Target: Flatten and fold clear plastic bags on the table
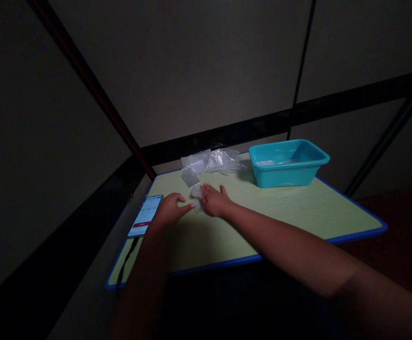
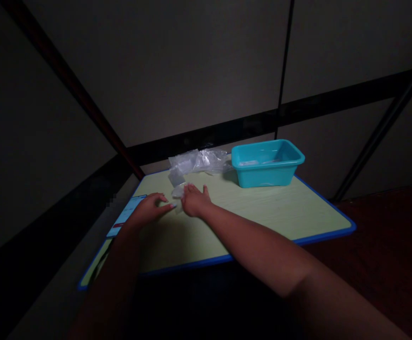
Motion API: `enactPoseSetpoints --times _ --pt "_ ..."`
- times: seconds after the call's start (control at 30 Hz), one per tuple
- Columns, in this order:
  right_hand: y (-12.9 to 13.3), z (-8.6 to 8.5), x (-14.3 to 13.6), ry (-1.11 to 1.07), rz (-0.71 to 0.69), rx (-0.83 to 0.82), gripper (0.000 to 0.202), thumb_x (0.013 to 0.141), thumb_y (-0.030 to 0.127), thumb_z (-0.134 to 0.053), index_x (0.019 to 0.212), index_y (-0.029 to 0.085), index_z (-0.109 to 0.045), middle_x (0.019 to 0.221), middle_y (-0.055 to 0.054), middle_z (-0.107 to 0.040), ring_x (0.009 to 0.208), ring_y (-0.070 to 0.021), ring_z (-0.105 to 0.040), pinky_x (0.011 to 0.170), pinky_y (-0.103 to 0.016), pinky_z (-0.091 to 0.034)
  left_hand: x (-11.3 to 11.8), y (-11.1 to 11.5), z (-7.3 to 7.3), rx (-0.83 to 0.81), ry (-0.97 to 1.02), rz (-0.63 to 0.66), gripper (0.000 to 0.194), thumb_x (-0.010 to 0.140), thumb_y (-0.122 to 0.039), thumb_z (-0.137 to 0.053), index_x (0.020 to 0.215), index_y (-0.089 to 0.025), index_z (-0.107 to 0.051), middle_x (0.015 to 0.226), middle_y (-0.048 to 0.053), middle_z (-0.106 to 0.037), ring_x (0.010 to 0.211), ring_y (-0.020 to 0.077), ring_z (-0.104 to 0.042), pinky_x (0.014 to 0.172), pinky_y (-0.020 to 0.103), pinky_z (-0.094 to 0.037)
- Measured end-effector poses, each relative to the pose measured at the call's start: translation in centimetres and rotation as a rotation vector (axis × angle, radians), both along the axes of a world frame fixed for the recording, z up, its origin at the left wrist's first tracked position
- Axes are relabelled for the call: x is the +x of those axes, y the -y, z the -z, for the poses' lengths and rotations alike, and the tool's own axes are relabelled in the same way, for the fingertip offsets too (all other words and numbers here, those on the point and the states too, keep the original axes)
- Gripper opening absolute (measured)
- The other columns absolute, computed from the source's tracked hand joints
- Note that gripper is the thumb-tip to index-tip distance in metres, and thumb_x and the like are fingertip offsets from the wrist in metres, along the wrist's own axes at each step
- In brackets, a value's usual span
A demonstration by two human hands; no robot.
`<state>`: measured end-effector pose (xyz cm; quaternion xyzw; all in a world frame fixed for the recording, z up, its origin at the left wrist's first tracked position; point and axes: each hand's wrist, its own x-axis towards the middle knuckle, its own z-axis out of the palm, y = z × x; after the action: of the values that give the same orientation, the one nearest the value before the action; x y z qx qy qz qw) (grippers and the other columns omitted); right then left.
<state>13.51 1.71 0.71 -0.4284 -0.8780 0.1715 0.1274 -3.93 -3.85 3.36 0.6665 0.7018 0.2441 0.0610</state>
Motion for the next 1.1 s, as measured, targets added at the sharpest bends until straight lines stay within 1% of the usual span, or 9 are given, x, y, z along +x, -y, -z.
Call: enactPoseSetpoints --times 0.13,0.3,0.43,0.5,0.6,0.73,0.83,1.0,1.1 --pt "-0.2 -0.4 0.0 -0.085 0.098 -0.052 0.057 0.094 0.039 -0.015 0.143 0.012 -0.026 0.151 -0.013 -0.021 0.139 -0.0212 -0.014 0.107 -0.059 -0.008 -0.2 0.0 0.1 -0.032 0.064 0.161 0.024 0.072 -0.044 -0.063 0.076 -0.021 -0.067 0.094 0.006 -0.069 0.093 0.0242 -0.062 0.087 0.035 -0.044" --pt "-1.0 -0.5 0.1 -0.142 0.216 -0.070 0.057 0.093 0.044 -0.022 0.139 0.013 -0.034 0.148 -0.014 -0.028 0.138 -0.0242 -0.019 0.107 -0.058 -0.007 0.9 0.1 -0.1 0.004 0.112 0.278 0.034 0.073 -0.041 -0.066 0.100 -0.022 -0.069 0.114 0.008 -0.065 0.111 0.0254 -0.056 0.101 0.038 -0.038" --pt "-1.4 -0.6 0.3 -0.179 0.265 -0.125 0.054 0.094 0.040 -0.021 0.137 0.011 -0.035 0.145 -0.015 -0.034 0.136 -0.0245 -0.024 0.106 -0.061 -0.005 2.7 0.8 -0.2 -0.148 0.131 0.423 0.052 0.072 -0.045 -0.068 0.119 -0.024 -0.062 0.144 0.007 -0.039 0.134 0.0287 -0.032 0.110 0.042 -0.025" --pt "-1.5 -0.7 0.4 -0.173 0.268 -0.136 0.053 0.094 0.038 -0.020 0.136 0.010 -0.036 0.145 -0.016 -0.034 0.136 -0.0247 -0.025 0.106 -0.060 -0.007 3.2 1.0 -0.2 -0.245 0.096 0.467 0.054 0.072 -0.048 -0.066 0.120 -0.025 -0.061 0.150 0.006 -0.026 0.139 0.0292 -0.019 0.112 0.044 -0.018" --pt "-1.5 -0.7 0.6 -0.162 0.256 -0.125 0.052 0.095 0.036 -0.018 0.135 0.010 -0.037 0.145 -0.017 -0.034 0.136 -0.0242 -0.025 0.107 -0.057 -0.009 3.0 0.9 0.1 -0.311 -0.002 0.474 0.050 0.077 -0.051 -0.060 0.120 -0.026 -0.061 0.151 0.005 -0.019 0.141 0.0277 -0.010 0.113 0.045 -0.011" --pt "-1.4 -0.6 0.6 -0.159 0.242 -0.109 0.053 0.095 0.038 -0.018 0.138 0.011 -0.035 0.145 -0.017 -0.033 0.136 -0.0242 -0.023 0.107 -0.055 -0.007 2.1 0.3 0.7 -0.292 0.009 0.438 0.045 0.079 -0.051 -0.057 0.117 -0.027 -0.063 0.148 0.004 -0.030 0.139 0.0266 -0.018 0.112 0.045 -0.014" --pt "-1.2 -0.6 0.6 -0.109 0.224 -0.085 0.058 0.092 0.043 -0.027 0.140 0.011 -0.032 0.147 -0.016 -0.030 0.137 -0.0258 -0.019 0.107 -0.057 -0.004 1.7 0.1 1.0 -0.270 0.054 0.420 0.042 0.078 -0.050 -0.058 0.114 -0.028 -0.065 0.142 0.004 -0.041 0.136 0.0263 -0.028 0.111 0.043 -0.019" --pt "-1.0 -0.4 0.7 -0.005 0.171 -0.039 0.060 0.088 0.039 -0.037 0.142 0.015 -0.030 0.149 -0.013 -0.027 0.138 -0.0260 -0.016 0.107 -0.060 -0.003 1.5 0.1 0.9 -0.232 0.082 0.446 0.037 0.080 -0.047 -0.056 0.111 -0.029 -0.066 0.141 0.003 -0.043 0.135 0.0240 -0.031 0.111 0.041 -0.022" --pt "-0.9 -0.2 0.7 0.045 0.148 -0.022 0.061 0.088 0.035 -0.037 0.144 0.014 -0.025 0.150 -0.013 -0.024 0.139 -0.0242 -0.016 0.107 -0.060 -0.005 1.4 0.2 0.6 -0.245 0.055 0.425 0.032 0.083 -0.044 -0.052 0.106 -0.029 -0.068 0.140 0.001 -0.044 0.136 0.0225 -0.028 0.112 0.047 -0.015"
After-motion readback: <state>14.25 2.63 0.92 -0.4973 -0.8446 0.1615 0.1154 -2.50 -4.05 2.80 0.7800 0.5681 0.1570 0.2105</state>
